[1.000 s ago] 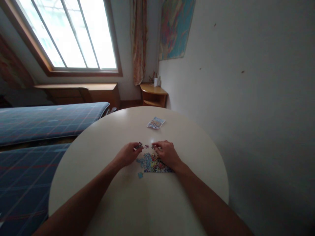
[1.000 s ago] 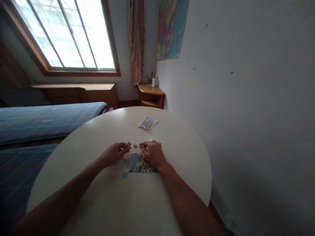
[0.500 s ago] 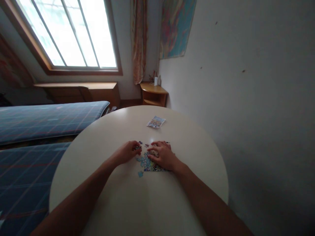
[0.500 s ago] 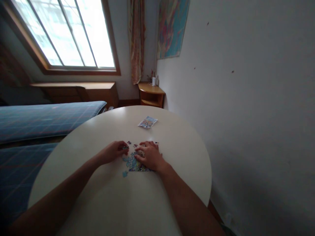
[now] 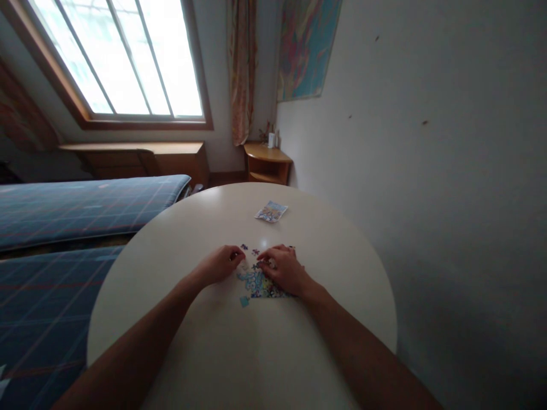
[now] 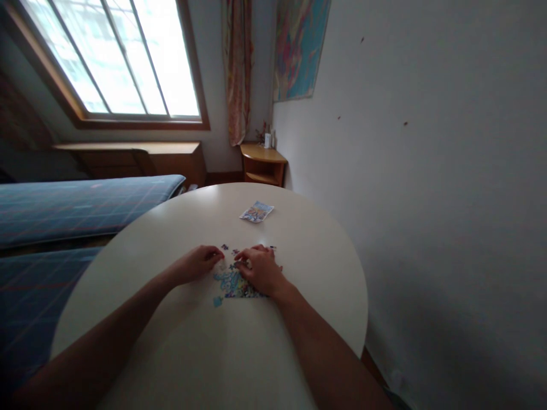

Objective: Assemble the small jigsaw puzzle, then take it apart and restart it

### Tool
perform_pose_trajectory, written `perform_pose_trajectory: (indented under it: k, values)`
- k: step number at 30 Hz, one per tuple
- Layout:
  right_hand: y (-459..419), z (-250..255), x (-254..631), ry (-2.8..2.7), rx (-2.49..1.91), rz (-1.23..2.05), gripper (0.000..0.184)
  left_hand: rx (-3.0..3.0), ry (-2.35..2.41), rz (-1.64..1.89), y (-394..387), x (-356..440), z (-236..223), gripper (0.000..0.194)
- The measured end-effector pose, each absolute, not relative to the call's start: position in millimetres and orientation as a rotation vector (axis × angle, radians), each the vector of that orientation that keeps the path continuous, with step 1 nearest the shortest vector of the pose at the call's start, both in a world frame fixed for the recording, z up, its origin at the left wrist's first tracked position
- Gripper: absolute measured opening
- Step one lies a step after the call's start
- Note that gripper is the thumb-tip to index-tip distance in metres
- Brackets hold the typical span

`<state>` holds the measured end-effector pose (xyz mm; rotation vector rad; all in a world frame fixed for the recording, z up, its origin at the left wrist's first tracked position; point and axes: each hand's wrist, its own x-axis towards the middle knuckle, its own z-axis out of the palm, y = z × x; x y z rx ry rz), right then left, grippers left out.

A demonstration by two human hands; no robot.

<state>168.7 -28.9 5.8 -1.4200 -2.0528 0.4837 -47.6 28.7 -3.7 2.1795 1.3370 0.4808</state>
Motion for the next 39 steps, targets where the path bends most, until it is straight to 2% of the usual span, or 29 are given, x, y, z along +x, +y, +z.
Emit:
perform_pose_trajectory:
  k: [12,20,28,39]
  values:
    - [-25.6,3.6,172.9,-2.019,-1.462,0.426,0.017,2.413,1.624,0.353,18.2,-55.8,21.2,0.026]
    - [-23.8,5.4,179.7,-1.981,-1.49,0.424,0.015,2.431,1.352,0.371,12.6,-48.2,13.7,0.02]
    - [-23.2,4.2,182.2,-1.962,-1.47,0.436,0.013,2.414,1.348,0.46,12.4,-38.5,9.1,0.006]
    - [-22.1,5.8,185.1,-1.97,-1.476,0.425,0.015,2.697,1.387,0.28,-2.7,-25.0,15.5,0.023]
